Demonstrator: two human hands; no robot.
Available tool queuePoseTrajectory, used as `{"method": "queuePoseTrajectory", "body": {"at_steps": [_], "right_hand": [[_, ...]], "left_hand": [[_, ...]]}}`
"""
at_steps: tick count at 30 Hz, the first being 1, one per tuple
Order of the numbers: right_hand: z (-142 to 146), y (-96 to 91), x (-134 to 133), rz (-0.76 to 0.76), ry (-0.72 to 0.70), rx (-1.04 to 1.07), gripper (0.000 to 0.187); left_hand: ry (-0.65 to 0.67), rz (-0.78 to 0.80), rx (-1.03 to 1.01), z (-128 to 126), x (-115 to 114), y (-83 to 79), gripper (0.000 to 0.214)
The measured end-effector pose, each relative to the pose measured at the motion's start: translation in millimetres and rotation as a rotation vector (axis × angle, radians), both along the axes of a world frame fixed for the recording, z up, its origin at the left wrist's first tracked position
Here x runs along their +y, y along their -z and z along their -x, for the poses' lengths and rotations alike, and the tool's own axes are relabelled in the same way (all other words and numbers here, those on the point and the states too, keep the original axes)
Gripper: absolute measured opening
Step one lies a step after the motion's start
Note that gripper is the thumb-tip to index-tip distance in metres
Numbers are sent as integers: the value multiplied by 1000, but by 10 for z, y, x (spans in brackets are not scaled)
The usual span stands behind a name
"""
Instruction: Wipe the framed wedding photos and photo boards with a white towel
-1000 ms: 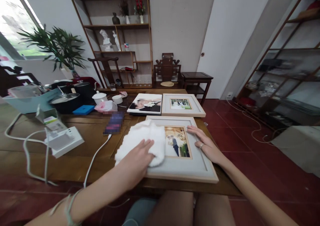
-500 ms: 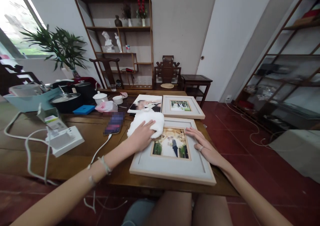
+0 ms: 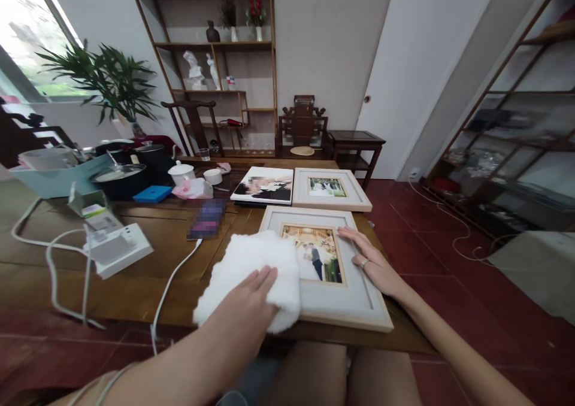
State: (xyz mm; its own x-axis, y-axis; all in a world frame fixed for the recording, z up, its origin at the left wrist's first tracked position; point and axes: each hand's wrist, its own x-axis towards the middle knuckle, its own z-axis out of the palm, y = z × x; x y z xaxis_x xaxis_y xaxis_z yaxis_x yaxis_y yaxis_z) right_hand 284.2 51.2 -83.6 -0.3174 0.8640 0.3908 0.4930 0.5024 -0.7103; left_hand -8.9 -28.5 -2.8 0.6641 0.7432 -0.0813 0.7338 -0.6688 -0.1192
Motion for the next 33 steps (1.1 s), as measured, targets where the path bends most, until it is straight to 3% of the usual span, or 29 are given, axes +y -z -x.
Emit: {"method": "queuePoseTrajectory", "body": {"at_steps": [3,6,10,15,19,21,24,30,33], "right_hand": [[-5,3,-2,-14,-10,-11,59],[-11,0,-3,-32,-40,-35,58],[-11,-24,-8,-52,-75,-60,56],[-4,-50,-20,-51,-80,-64,56],[-4,-39,-19,-29,-60,-46,60],[-4,-27,-10,-11,-33,-35,63],[-2,-10,8,13,0,-16,64],[2,14,17,-2,-6,-8,61],[-6,19,15,-14,-24,-23,62]], "left_hand": [[9,61,-21,26,-190,-21,41],[-20,63,-60,4,-98,0,34],[-52,-6,-88,-54,351,85,23],[-59,-161,-91,-152,1050,153,31],[-57,-235,-78,-212,1292,183,34],[-33,-222,-62,-220,1251,183,31],[16,-181,-20,-207,1002,127,28],[77,67,145,-174,102,-103,28],[85,211,172,-199,-217,-156,38]]}}
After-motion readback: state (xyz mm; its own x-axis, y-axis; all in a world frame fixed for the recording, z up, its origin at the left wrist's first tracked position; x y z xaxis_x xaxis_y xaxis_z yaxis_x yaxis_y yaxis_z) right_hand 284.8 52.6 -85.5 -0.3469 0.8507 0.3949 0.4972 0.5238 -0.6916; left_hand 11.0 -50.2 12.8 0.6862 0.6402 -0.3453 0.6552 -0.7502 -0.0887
